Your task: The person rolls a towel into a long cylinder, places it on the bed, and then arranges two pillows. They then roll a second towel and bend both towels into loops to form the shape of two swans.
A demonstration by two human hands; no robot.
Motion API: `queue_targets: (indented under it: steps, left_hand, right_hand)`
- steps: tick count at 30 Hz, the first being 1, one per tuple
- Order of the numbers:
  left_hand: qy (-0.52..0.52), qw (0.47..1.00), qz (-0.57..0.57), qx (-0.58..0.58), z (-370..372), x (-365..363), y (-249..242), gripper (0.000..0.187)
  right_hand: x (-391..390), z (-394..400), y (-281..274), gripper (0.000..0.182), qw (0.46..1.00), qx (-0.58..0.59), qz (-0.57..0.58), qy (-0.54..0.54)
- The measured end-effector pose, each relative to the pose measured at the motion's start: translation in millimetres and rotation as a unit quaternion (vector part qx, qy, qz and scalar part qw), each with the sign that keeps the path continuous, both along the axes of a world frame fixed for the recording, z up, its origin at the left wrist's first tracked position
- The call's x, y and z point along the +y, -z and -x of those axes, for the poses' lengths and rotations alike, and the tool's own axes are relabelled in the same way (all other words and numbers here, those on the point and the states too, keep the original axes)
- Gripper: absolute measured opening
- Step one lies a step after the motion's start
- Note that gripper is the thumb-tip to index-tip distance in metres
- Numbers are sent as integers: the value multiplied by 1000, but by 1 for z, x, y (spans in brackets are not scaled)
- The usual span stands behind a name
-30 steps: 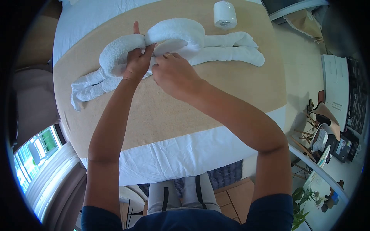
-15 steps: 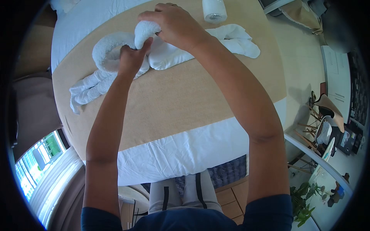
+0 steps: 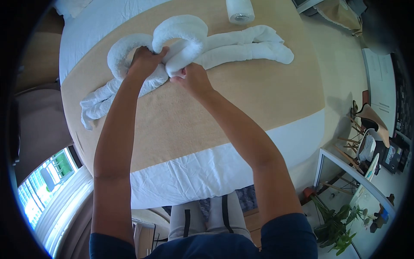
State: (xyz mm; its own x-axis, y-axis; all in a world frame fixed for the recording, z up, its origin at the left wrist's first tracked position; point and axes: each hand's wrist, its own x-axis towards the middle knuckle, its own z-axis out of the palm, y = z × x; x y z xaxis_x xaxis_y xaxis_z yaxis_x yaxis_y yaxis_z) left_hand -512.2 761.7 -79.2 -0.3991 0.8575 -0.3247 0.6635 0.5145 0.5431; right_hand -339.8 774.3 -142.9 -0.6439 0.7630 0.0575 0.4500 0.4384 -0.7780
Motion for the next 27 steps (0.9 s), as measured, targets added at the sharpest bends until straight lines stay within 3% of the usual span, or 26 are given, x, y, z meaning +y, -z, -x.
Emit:
queue_targets:
  steps: [2,6,8,10,12,13,15,16,17,18,19,20,22,23,25,26,27]
  left_hand:
    - [-1,1000,9,-6,-1,2,1,54]
    - [-29,999,33,1,-9,10,2,55]
    - [-37,999,2,-14,-9,7,4,56]
    - [-44,998,-29,-27,-7,3,5,58]
    - [-95,986,-56,-121,-3,-1,7,49]
    - [-97,986,-57,-122,-6,-6,6,49]
    - [-116,954,-209,-178,-14,-14,0,41]
    - [-120,953,-212,-179,-16,-18,4,41]
    - [-113,932,-293,-181,-19,-21,13,40]
    - [-105,905,-370,-180,-22,-24,16,42]
    - [-123,902,-352,-217,-29,-29,7,43]
    - [-126,901,-354,-218,-33,-31,7,43]
    - [-139,851,-377,-337,-38,-35,8,42]
    - [-139,856,-365,-340,-40,-36,3,42]
    - [-121,886,-335,-297,-37,-35,7,40]
    - [-100,913,-302,-254,-36,-34,10,39]
    - [-101,913,-303,-255,-37,-34,13,39]
  right_hand:
    - [-1,13,6,31,993,15,90,75]
    - [-12,19,17,29,990,38,59,120]
    - [-20,23,21,27,976,122,72,166]
    - [-20,23,22,28,980,114,49,153]
    - [-19,21,21,28,985,107,26,136]
    - [-17,14,17,34,984,122,80,105]
    - [-11,-4,3,41,980,137,128,70]
    - [-11,-17,-12,48,980,163,79,82]
    - [-8,-27,-28,54,977,189,30,91]
    - [1,-35,-47,64,969,207,-75,113]
    - [8,-38,-69,74,949,223,-178,136]
    - [16,-32,-93,74,949,222,-179,133]
    - [37,-17,-131,69,867,236,-436,53]
    - [41,-10,-137,69,866,237,-436,50]
    - [44,2,-140,45,931,65,-341,-113]
    - [44,3,-140,45,931,64,-342,-114]
    - [44,5,-140,34,933,51,-337,-116]
